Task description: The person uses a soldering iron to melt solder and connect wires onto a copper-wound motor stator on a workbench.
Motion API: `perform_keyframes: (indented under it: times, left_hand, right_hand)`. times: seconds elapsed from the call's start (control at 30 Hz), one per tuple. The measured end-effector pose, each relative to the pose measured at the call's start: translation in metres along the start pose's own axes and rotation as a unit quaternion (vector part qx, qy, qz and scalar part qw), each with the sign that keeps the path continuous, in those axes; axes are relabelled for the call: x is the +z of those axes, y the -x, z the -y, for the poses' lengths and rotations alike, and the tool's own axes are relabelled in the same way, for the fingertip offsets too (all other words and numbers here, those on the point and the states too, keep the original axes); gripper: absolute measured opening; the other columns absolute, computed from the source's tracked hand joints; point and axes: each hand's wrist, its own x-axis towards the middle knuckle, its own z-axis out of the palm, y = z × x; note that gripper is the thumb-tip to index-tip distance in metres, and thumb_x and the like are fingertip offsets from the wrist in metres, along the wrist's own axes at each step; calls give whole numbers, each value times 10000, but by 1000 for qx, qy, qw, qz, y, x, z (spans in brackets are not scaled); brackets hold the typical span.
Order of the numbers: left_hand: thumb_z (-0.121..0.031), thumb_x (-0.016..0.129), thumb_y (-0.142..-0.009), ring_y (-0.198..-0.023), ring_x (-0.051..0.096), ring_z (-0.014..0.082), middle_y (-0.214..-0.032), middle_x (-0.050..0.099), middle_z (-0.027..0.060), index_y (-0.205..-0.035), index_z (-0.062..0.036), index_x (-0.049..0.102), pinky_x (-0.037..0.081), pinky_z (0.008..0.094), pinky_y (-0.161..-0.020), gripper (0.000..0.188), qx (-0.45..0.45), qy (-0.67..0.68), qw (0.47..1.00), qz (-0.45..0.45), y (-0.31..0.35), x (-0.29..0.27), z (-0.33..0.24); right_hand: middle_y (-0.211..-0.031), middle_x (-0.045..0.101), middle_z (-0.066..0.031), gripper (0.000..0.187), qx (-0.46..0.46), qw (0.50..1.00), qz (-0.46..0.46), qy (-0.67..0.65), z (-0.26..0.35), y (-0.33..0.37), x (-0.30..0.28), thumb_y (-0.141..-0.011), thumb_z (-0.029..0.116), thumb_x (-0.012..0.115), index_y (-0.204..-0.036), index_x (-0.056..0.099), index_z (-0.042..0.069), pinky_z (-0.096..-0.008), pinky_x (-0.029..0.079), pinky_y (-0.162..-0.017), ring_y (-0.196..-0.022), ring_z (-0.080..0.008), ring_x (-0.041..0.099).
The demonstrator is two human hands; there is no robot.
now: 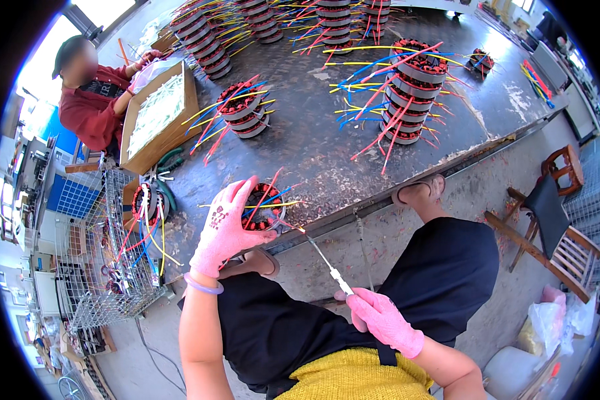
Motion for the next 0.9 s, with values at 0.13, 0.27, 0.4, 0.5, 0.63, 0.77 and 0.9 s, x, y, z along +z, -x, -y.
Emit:
perform_keyframes:
  times: [0.13, 0.27, 0.4, 0.5, 0.63, 0.77, 0.9]
  left_hand:
    - [-324, 894, -573, -1256, 497, 371, -1337, 525, 169, -1429, -35, 448, 384, 444, -1084, 1007, 4, 1, 1000, -5, 1, 2, 2]
    - [-322, 892, -576, -1258, 496, 369, -1337, 525, 168, -1431, -31, 444, 384, 446, -1082, 1009, 6, 5, 1000, 1, 0, 2, 2]
    - [-323, 891, -582, -1258, 497, 367, -1335, 526, 167, -1433, -25, 440, 380, 448, -1085, 1008, 7, 7, 1000, 5, 0, 1, 2]
    - [-324, 889, -585, -1262, 495, 367, -1337, 526, 168, -1435, -20, 437, 376, 449, -1089, 1010, 3, 3, 1000, 7, 0, 1, 2]
    - [-335, 887, -590, -1269, 491, 367, -1342, 525, 172, -1436, -13, 436, 372, 449, -1094, 1011, 6, -1, 1000, 6, 1, 3, 5]
    - [-333, 889, -587, -1273, 489, 367, -1344, 525, 175, -1434, -11, 438, 370, 450, -1096, 1012, 8, -1, 1000, 6, 0, 2, 3]
    - [-336, 886, -584, -1263, 496, 368, -1342, 527, 177, -1427, -4, 443, 376, 448, -1090, 1009, -2, -1, 1000, 4, 0, 3, 2]
  right_hand:
    - [-646, 503, 19, 362, -3, 1000, 5, 4, 1, 1, -2, -1043, 225, 480, -1279, 596, -23, -214, 349, -559, -575, -57, 427]
    - [-650, 505, 16, 361, -3, 1000, 5, 13, 1, 2, -2, -1045, 226, 478, -1284, 594, -18, -215, 353, -560, -578, -60, 429]
    - [-658, 509, 14, 361, -5, 1000, 7, -6, -2, 1, -2, -1048, 230, 477, -1287, 593, -15, -216, 353, -558, -583, -62, 432]
    - [-661, 510, 14, 364, -7, 1000, 6, -6, -2, 1, -2, -1050, 238, 478, -1285, 593, -16, -217, 353, -557, -585, -63, 433]
    - [-661, 510, 15, 367, -5, 1000, 2, 10, -3, 1, -3, -1051, 246, 481, -1280, 593, -17, -219, 352, -555, -584, -63, 431]
    - [-661, 510, 16, 363, -2, 1000, 9, -17, -2, 0, -1, -1051, 240, 479, -1281, 591, -17, -221, 351, -551, -582, -61, 428]
    - [-660, 511, 15, 365, -3, 1000, 8, -17, 0, 1, 0, -1051, 240, 479, -1285, 589, -18, -222, 351, -550, -580, -61, 429]
